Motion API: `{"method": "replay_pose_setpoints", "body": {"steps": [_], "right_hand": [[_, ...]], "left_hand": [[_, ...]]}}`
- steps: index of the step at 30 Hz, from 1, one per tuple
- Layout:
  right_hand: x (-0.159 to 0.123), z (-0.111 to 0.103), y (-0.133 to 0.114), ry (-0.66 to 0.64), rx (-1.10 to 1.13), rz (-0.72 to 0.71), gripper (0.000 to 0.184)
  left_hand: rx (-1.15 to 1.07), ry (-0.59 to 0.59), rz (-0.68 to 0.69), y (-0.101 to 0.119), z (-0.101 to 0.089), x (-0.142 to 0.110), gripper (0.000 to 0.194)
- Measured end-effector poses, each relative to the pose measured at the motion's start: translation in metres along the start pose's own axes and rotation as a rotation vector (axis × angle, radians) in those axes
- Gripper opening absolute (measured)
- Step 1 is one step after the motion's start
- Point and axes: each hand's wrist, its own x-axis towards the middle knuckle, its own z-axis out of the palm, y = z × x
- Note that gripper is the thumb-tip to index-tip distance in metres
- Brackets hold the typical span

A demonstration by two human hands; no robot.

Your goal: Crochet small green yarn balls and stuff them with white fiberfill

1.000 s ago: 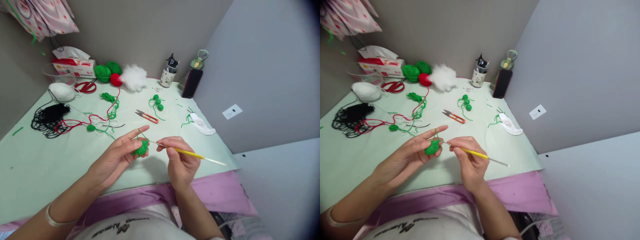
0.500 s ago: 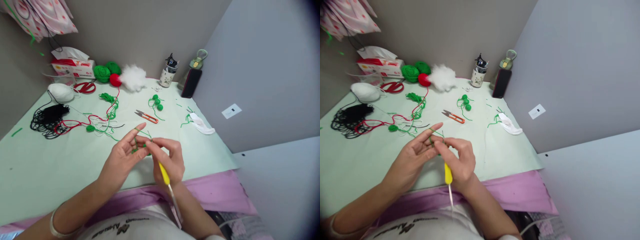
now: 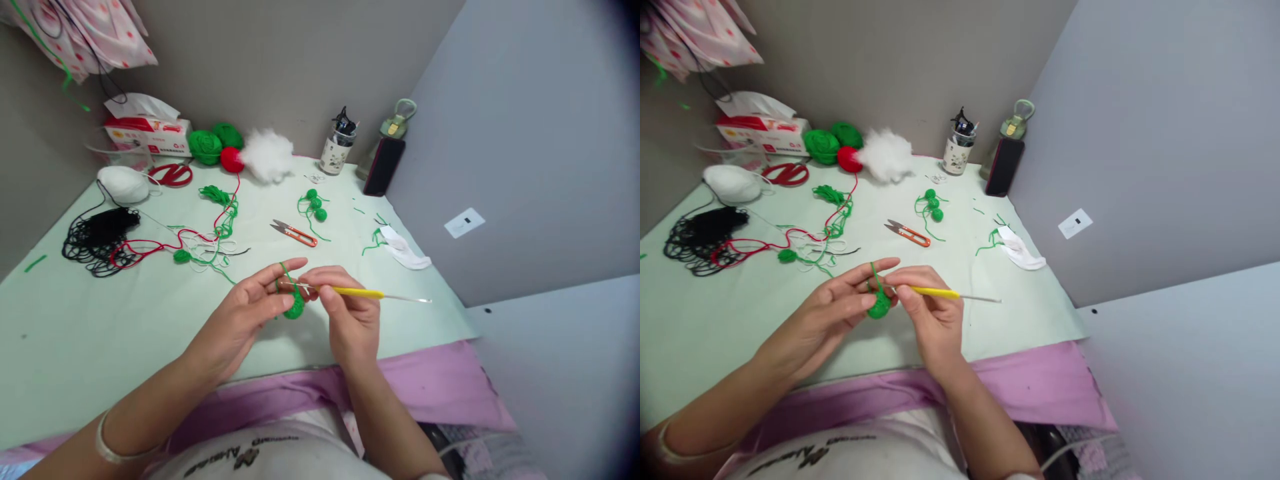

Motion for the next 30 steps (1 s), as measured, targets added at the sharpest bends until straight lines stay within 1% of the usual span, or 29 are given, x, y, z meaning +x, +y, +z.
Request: {"method": "replay_pose_setpoints", "body": {"steps": [2, 5, 7, 9, 10, 11, 12, 13, 15, 17, 18, 19, 20, 21, 22, 24, 25, 26, 27, 29, 30], "right_hand": [[0.000, 0.003, 0.001, -0.020, -0.087, -0.059, 0.018], [-0.002, 0.004, 0.001, -0.024, -0.226, -0.160, 0.023], [-0.005, 0.004, 0.003, -0.044, -0.425, -0.281, 0.029], [-0.009, 0.004, 0.006, -0.057, -0.649, -0.455, 0.036], [-0.010, 0.004, 0.007, -0.056, -0.719, -0.524, 0.038], [-0.011, 0.003, 0.007, -0.050, -0.742, -0.563, 0.040], [-0.011, 0.002, 0.007, -0.045, -0.714, -0.556, 0.040], [-0.010, 0.001, 0.006, -0.034, -0.648, -0.510, 0.038], [-0.006, -0.001, 0.001, 0.018, -0.446, -0.362, 0.029], [-0.002, -0.002, -0.002, 0.069, -0.237, -0.221, 0.021], [0.000, -0.002, -0.003, 0.073, -0.173, -0.169, 0.020], [0.000, -0.001, -0.002, 0.057, -0.159, -0.139, 0.020], [-0.001, 0.000, -0.001, 0.036, -0.202, -0.145, 0.021], [-0.002, 0.001, 0.001, 0.013, -0.296, -0.195, 0.022], [-0.004, 0.003, 0.004, -0.013, -0.415, -0.277, 0.026], [-0.008, 0.004, 0.007, -0.029, -0.602, -0.466, 0.037], [-0.009, 0.003, 0.008, -0.026, -0.625, -0.510, 0.040], [-0.009, 0.002, 0.007, 0.005, -0.593, -0.494, 0.038], [-0.008, 0.001, 0.005, 0.041, -0.520, -0.441, 0.034], [-0.005, -0.002, 0.001, 0.125, -0.305, -0.283, 0.025], [-0.002, -0.002, -0.001, 0.137, -0.197, -0.210, 0.022]], "left_hand": [[0.053, 0.009, 0.022, -0.002, 0.001, 0.000, 0.045], [0.066, 0.038, 0.036, -0.003, 0.003, 0.002, 0.042], [0.035, 0.078, 0.050, -0.005, 0.005, 0.005, 0.040], [-0.022, 0.105, 0.052, -0.006, 0.006, 0.007, 0.040], [-0.054, 0.104, 0.036, -0.006, 0.006, 0.007, 0.040], [-0.081, 0.096, 0.007, -0.005, 0.005, 0.008, 0.040], [-0.102, 0.084, -0.024, -0.004, 0.003, 0.008, 0.039], [-0.113, 0.073, -0.050, -0.003, 0.001, 0.009, 0.038], [-0.102, 0.068, -0.067, 0.000, -0.002, 0.008, 0.035], [-0.039, 0.095, -0.019, 0.001, -0.003, 0.007, 0.035], [0.003, 0.120, 0.025, 0.000, -0.001, 0.006, 0.036], [0.039, 0.144, 0.073, -0.001, 0.001, 0.005, 0.039], [0.060, 0.166, 0.119, -0.002, 0.004, 0.004, 0.043], [0.058, 0.178, 0.149, -0.004, 0.007, 0.004, 0.047], [0.036, 0.178, 0.152, -0.006, 0.009, 0.004, 0.049], [-0.040, 0.140, 0.084, -0.007, 0.011, 0.006, 0.049], [-0.073, 0.116, 0.034, -0.007, 0.010, 0.007, 0.047], [-0.094, 0.099, -0.011, -0.006, 0.008, 0.008, 0.046], [-0.099, 0.088, -0.041, -0.005, 0.005, 0.009, 0.044], [-0.079, 0.093, -0.040, -0.001, 0.001, 0.009, 0.042], [-0.062, 0.102, -0.019, 0.000, 0.000, 0.009, 0.043]]}}
